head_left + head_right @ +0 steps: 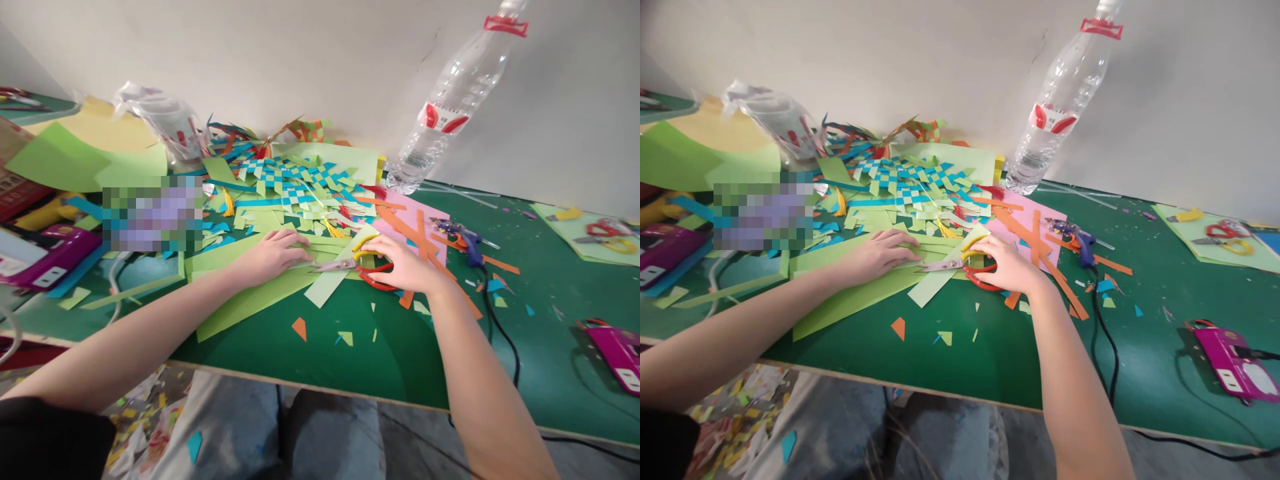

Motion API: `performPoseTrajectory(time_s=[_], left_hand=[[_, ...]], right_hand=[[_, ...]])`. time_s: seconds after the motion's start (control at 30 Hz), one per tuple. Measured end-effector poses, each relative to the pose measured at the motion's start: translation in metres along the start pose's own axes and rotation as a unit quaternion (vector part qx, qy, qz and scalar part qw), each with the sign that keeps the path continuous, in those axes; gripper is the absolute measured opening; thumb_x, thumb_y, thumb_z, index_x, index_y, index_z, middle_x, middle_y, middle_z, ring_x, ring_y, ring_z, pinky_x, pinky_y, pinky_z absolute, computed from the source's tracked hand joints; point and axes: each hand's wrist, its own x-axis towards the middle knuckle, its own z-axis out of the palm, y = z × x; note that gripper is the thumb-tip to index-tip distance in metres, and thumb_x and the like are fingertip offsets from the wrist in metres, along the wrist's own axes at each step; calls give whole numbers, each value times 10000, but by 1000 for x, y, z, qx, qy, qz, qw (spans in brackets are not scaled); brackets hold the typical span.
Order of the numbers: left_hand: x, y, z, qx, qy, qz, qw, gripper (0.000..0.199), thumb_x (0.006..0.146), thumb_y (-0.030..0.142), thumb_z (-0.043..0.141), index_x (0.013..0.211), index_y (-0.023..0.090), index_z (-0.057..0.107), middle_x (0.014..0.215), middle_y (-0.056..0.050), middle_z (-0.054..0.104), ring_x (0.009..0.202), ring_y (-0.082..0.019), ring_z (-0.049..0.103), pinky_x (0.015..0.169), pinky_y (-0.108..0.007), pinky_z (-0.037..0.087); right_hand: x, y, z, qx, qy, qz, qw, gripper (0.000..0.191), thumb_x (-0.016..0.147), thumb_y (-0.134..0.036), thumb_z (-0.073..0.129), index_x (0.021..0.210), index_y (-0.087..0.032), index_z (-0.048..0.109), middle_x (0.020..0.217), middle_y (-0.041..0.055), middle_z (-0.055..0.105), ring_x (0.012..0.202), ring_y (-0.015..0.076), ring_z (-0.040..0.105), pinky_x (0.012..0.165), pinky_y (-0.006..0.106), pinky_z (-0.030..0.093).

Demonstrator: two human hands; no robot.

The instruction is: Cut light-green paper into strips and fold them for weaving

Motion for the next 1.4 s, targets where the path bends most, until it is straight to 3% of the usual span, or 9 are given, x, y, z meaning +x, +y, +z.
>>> performPoseTrajectory(time_s=[0.33,0.63,0.73,0.9,1.0,1.1,1.27,1.4], left_hand=[[1,-1,1,-50,5,-11,999,316,1046,322,410,1138,286,710,1293,-66,605,1261,-250,459,1055,-441,392],[2,-2,-2,-63,9,-6,998,345,1049,330,396,1139,265,722,1292,-74,605,1274,-255,448,1081,-469,409],[1,3,-6,-71,-18,11,997,357,1043,355,406,1235,237,682,1397,-89,558,1342,-283,404,1127,-510,379],[-1,12,-12,-80,-77,56,992,480,1041,396,400,1481,212,460,1556,-116,408,1462,-311,282,1192,-551,291],[-2,7,-14,-79,-65,70,992,475,1050,344,373,1510,232,416,1541,-116,424,1456,-288,301,1197,-516,298],[-3,-3,-16,-39,-54,67,996,431,1056,295,341,1463,291,484,1524,-75,447,1458,-273,296,1208,-494,275],[-7,-17,-15,35,-75,26,996,479,1054,412,361,1511,279,408,1565,-73,399,1466,-292,277,1214,-511,225],[-7,-16,-12,37,-74,13,997,518,1051,450,355,1531,256,371,1571,-83,395,1475,-289,279,1219,-506,213]], right_hand=[[5,-18,13,-10,7,-47,999,415,807,-316,665,1211,-283,581,1331,81,554,1277,305,520,1062,540,453],[2,-15,10,-10,-2,-22,1000,442,806,-344,671,1238,-315,581,1393,63,525,1349,331,453,1067,552,452],[2,-13,8,-10,1,-28,1000,431,791,-316,670,1215,-301,594,1374,69,547,1361,331,451,1085,558,435],[1,-7,5,-1,1,-8,1000,466,746,-300,694,1203,-298,606,1359,69,569,1259,326,543,1031,550,483],[1,-4,4,2,-2,5,1000,469,744,-310,697,1205,-301,609,1370,63,568,1242,326,556,1017,544,495],[0,-4,3,4,-3,13,1000,470,748,-318,699,1209,-306,609,1379,58,564,1258,329,545,1011,534,500],[0,-4,3,-2,-4,11,1000,465,750,-322,693,1206,-300,605,1376,54,571,1265,331,538,1009,538,498],[0,-8,2,-13,4,7,1000,448,742,-339,701,1178,-291,611,1376,64,573,1318,352,493,1043,559,469]])
